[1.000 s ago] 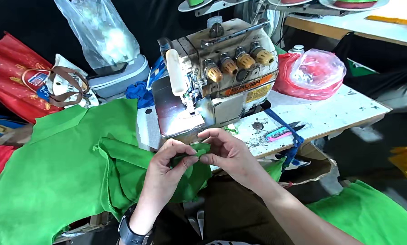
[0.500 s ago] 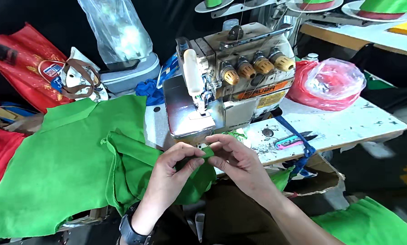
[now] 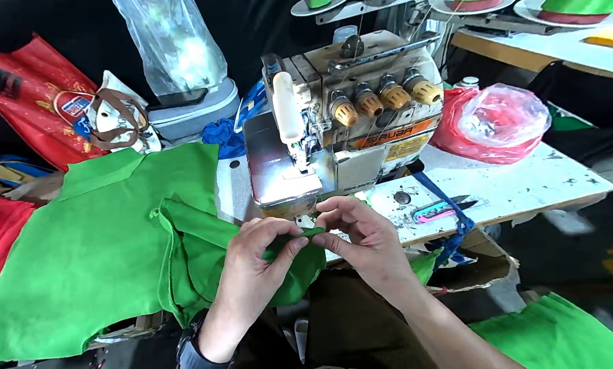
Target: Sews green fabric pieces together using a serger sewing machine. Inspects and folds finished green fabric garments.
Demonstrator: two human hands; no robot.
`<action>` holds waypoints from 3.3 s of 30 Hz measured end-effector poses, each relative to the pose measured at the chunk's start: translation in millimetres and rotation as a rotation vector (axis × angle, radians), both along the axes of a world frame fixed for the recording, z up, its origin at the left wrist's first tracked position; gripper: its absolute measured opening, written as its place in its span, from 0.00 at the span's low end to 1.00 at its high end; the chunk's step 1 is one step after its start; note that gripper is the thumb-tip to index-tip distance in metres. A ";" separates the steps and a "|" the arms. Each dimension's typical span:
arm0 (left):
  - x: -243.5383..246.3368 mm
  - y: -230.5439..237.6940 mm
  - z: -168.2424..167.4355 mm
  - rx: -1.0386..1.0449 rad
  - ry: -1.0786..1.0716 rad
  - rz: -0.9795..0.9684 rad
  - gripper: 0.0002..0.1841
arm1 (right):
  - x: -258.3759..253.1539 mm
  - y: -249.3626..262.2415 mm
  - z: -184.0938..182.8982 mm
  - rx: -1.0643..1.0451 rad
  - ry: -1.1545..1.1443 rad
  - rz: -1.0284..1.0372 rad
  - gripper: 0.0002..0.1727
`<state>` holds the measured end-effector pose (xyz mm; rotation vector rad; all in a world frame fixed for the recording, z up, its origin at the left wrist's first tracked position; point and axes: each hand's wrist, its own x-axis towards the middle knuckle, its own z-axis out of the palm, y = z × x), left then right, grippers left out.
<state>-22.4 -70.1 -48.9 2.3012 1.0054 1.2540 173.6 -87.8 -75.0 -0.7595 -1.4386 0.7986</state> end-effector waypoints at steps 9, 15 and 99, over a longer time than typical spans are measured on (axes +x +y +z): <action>-0.1 0.8 4.2 -0.121 -0.150 -0.073 0.09 | -0.4 0.3 3.8 -0.026 0.071 -0.009 0.18; 2.4 -2.3 12.7 -0.257 -0.125 -0.070 0.09 | -3.0 1.0 9.1 0.049 0.006 -0.046 0.15; 41.3 48.6 -3.0 0.289 0.375 0.302 0.24 | 5.7 6.1 -36.9 -0.110 0.029 0.011 0.07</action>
